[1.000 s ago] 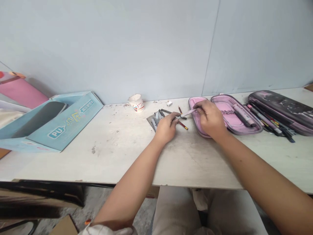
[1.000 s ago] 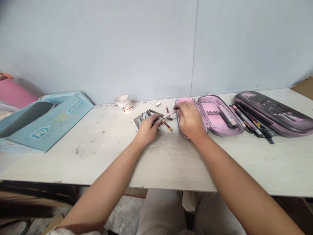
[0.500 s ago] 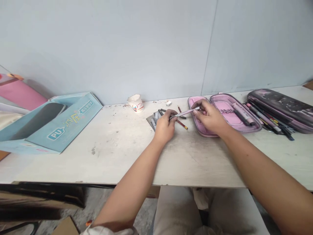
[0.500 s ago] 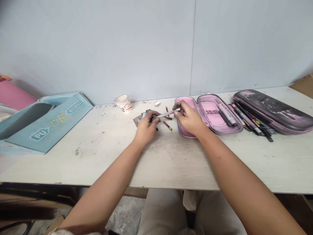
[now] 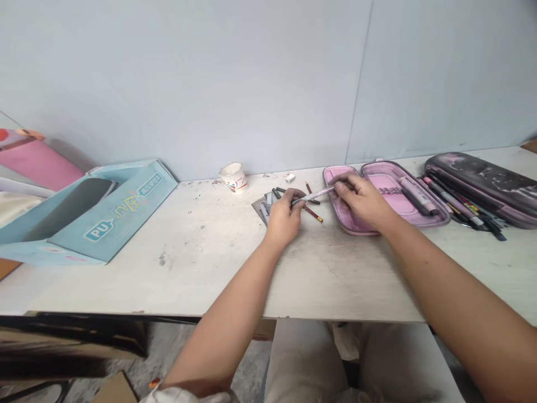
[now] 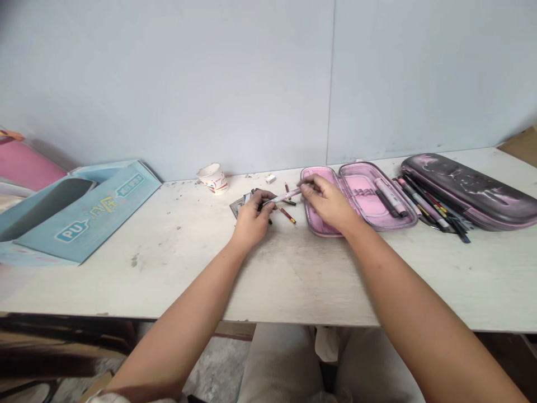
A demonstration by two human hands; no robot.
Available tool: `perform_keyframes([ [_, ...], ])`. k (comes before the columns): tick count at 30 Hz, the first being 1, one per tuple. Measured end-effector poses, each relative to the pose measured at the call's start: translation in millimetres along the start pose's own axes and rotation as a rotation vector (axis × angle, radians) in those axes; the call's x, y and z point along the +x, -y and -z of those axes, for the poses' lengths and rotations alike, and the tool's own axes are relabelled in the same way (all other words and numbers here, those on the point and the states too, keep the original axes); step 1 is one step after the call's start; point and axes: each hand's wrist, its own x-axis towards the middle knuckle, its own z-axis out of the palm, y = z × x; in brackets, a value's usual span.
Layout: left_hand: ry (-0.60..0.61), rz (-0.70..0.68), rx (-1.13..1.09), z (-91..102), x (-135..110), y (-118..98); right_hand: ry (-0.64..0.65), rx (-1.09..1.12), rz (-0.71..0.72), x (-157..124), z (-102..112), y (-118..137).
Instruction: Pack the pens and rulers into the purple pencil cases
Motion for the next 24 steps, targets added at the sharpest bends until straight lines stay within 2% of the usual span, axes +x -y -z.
perform_keyframes([
  [2, -0.004, 0.006, -0.021, -0.3, 0.1, 0.7, 0.036, 0.050, 0.023, 0.1, 0.3, 0.6],
  [6, 0.007, 0.009, 0.002, -0.6, 0.1, 0.3, 0.007, -0.057, -0.069, 0.1, 1.4, 2.3],
  [10, 0.003, 0.009, 0.002, -1.0, -0.5, -1.1, 0.049, 0.058, -0.022, 0.4, 1.6, 2.9],
  [13, 0.016, 0.002, 0.016, -1.1, -1.0, -1.7, 0.022, -0.081, -0.058, 0.3, 1.6, 2.8],
  [18, 0.013, -0.022, 0.007, -1.2, -1.1, -1.3, 0.023, -0.115, 0.078, -0.1, 2.0, 4.1],
  [22, 0.022, -0.024, -0.002, -1.1, -0.6, -0.2, -0.007, -0.217, 0.017, -0.9, 1.9, 5.6],
  [24, 0.021, -0.028, -0.003, -1.3, -0.4, 0.2, -0.003, -0.154, 0.072, -1.0, 1.8, 6.1],
])
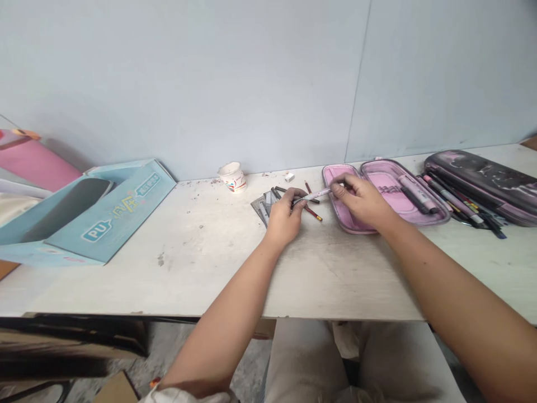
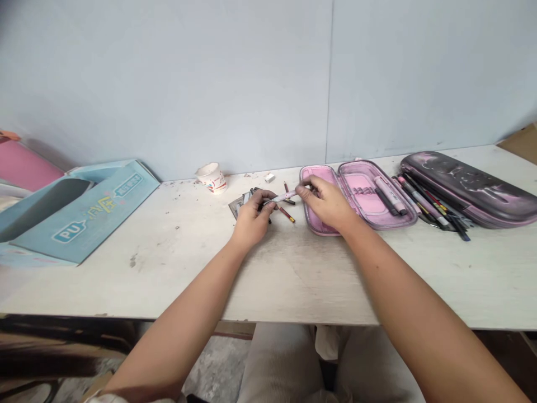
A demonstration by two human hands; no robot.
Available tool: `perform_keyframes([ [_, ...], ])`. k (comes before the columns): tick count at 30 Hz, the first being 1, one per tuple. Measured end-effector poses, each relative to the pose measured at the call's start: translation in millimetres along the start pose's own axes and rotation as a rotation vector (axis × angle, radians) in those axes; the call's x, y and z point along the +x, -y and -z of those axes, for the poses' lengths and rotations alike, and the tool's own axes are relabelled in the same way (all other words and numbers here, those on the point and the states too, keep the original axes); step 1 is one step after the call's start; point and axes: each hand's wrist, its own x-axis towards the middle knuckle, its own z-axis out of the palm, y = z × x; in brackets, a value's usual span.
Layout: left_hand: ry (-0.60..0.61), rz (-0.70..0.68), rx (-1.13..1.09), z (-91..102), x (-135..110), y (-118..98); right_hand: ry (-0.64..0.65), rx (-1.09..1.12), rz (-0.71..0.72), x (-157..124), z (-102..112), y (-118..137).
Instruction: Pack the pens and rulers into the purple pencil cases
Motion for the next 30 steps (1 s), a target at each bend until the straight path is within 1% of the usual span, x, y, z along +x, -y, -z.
perform_keyframes([
  [2, -0.003, -0.003, -0.011, -0.5, -0.1, 0.1, 0.016, 0.049, 0.028, 0.1, 0.1, 0.6],
  [7, 0.008, -0.020, -0.090, -0.8, -1.6, -2.1, -0.024, -0.142, -0.129, 1.2, 2.0, -0.8],
  [9, -0.017, -0.018, -0.156, 0.6, -1.6, -3.2, -0.018, -0.109, -0.163, 2.0, 1.9, -3.9],
  [10, -0.035, -0.009, -0.222, 1.5, -1.3, -3.6, -0.010, -0.051, -0.181, 2.3, 1.2, -5.5],
  [12, -0.063, 0.019, -0.432, 3.1, -0.3, -4.4, -0.004, 0.112, -0.218, 2.3, -2.1, -7.7],
  [15, -0.032, 0.059, -0.775, 2.7, 1.1, -6.3, 0.021, 0.305, -0.229, 0.2, -10.1, -4.2],
  [18, 0.023, 0.088, -0.959, -0.9, 1.3, -8.4, 0.093, 0.291, -0.175, -3.0, -16.9, 6.2],
  [20, 0.004, 0.104, -0.988, -2.8, 1.4, -8.6, 0.080, 0.273, -0.170, -3.6, -18.9, 12.0],
  [22, -0.043, 0.099, -0.924, -3.2, 1.9, -7.7, 0.008, 0.350, -0.204, -1.7, -18.9, 13.6],
  [24, -0.076, 0.065, -0.750, -1.9, 2.0, -7.1, -0.065, 0.522, -0.231, 2.1, -17.6, 11.0],
  [26, -0.067, 0.023, -0.471, -0.2, 0.9, -8.3, -0.138, 0.680, -0.205, 6.4, -15.7, 6.2],
  [27, -0.046, 0.007, -0.310, 0.4, -0.2, -9.7, -0.187, 0.722, -0.178, 8.1, -14.6, 3.8],
  [29, 0.018, -0.020, -0.014, 0.6, -3.1, -13.3, -0.295, 0.743, -0.120, 10.1, -12.4, 0.6],
  [30, 0.056, -0.036, 0.100, 0.3, -4.6, -15.0, -0.333, 0.746, -0.093, 10.4, -11.4, -0.1],
])
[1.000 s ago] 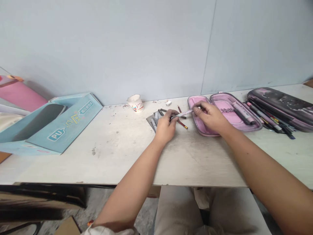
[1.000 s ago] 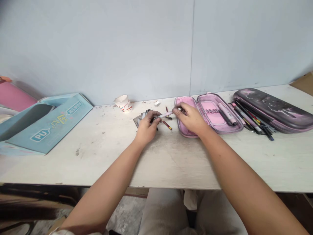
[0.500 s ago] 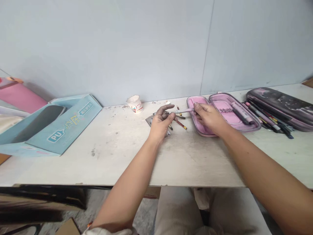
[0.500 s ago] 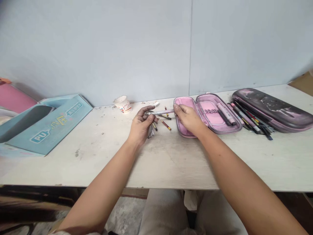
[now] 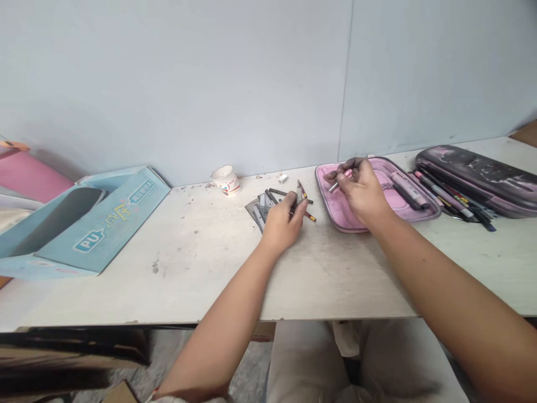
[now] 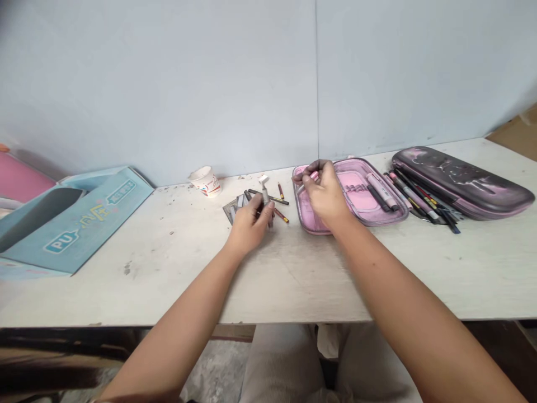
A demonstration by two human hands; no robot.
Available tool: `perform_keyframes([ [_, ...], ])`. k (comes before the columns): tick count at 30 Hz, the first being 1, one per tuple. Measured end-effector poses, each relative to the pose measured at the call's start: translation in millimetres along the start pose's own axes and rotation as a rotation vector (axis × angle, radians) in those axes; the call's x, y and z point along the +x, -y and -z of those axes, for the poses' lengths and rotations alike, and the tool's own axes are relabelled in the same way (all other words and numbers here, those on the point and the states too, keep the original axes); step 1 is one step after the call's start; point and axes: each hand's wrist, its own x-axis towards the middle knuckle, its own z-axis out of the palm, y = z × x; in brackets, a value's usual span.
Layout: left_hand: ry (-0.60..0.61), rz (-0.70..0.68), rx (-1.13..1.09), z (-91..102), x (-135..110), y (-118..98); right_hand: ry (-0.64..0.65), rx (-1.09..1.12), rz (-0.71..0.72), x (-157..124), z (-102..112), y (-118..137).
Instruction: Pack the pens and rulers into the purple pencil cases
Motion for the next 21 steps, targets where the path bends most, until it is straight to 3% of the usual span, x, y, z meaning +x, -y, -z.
perform_keyframes([
  [5, 0.110, -0.090, 0.227, -3.0, -3.4, -3.8, -0.012, 0.073, 0.099, -1.5, -0.5, 3.6],
  [10, 0.166, -0.147, 0.256, -5.4, -4.3, -4.4, -0.007, 0.084, 0.126, -3.6, -5.3, 4.6],
  [13, 0.175, -0.142, 0.210, -5.3, -4.5, -5.4, 0.093, 0.049, 0.068, -7.2, -7.6, 3.6],
  [17, 0.155, -0.036, -0.054, -4.3, -3.9, -4.8, 0.319, -0.012, -0.066, -15.0, -10.5, 3.9],
  [21, 0.345, 0.097, -0.710, -8.2, -7.1, -6.8, 0.461, 0.185, -0.232, -21.4, -13.7, 10.4],
])
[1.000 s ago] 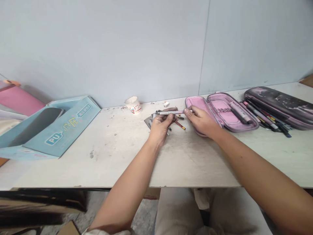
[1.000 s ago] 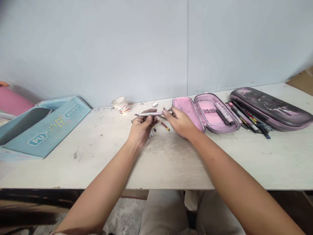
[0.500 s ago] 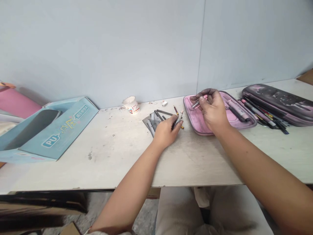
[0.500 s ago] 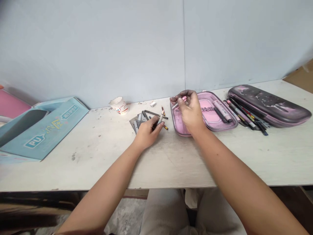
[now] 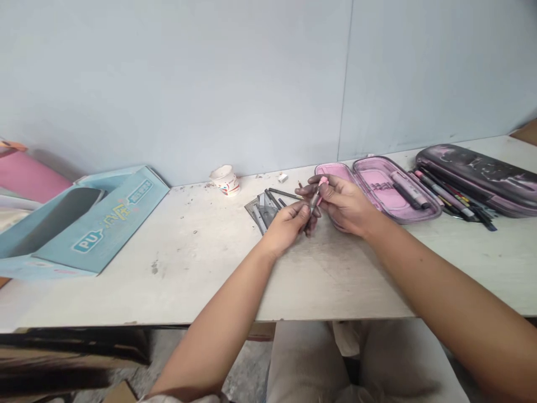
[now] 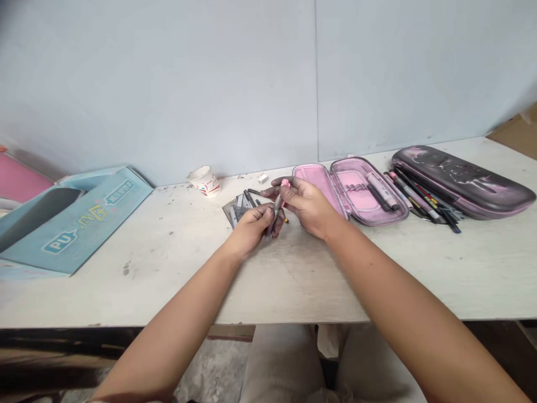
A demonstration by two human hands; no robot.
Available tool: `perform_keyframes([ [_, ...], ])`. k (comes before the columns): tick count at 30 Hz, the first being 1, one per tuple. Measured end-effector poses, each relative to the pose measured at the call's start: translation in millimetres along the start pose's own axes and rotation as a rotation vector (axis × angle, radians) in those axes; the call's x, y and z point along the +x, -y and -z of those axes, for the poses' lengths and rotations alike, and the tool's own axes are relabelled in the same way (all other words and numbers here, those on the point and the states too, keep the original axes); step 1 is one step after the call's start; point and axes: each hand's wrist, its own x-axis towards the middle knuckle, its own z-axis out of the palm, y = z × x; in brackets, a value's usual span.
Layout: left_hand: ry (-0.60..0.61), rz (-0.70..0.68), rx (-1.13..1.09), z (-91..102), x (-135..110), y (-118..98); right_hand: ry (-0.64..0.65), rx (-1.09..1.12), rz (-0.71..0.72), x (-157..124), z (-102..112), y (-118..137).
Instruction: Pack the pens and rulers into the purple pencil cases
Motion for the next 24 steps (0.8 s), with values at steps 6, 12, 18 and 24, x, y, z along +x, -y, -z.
perform_keyframes([
  [6, -0.030, 0.079, -0.380, -8.9, 1.5, 4.4, 0.038, -0.055, -0.088, -1.7, -11.1, 0.3],
  [12, -0.291, 0.022, -0.286, -15.1, 21.5, -8.7, -0.203, -0.563, 0.141, 4.3, -9.3, 4.2],
  [18, -0.138, -0.049, -0.113, -57.1, 60.4, -33.1, -0.476, -0.951, 0.329, -5.8, 38.3, 38.2],
  [24, 0.020, -0.127, 0.652, -108.8, 93.5, -26.4, -0.704, -1.380, 0.135, -36.0, 116.3, 43.8],
])
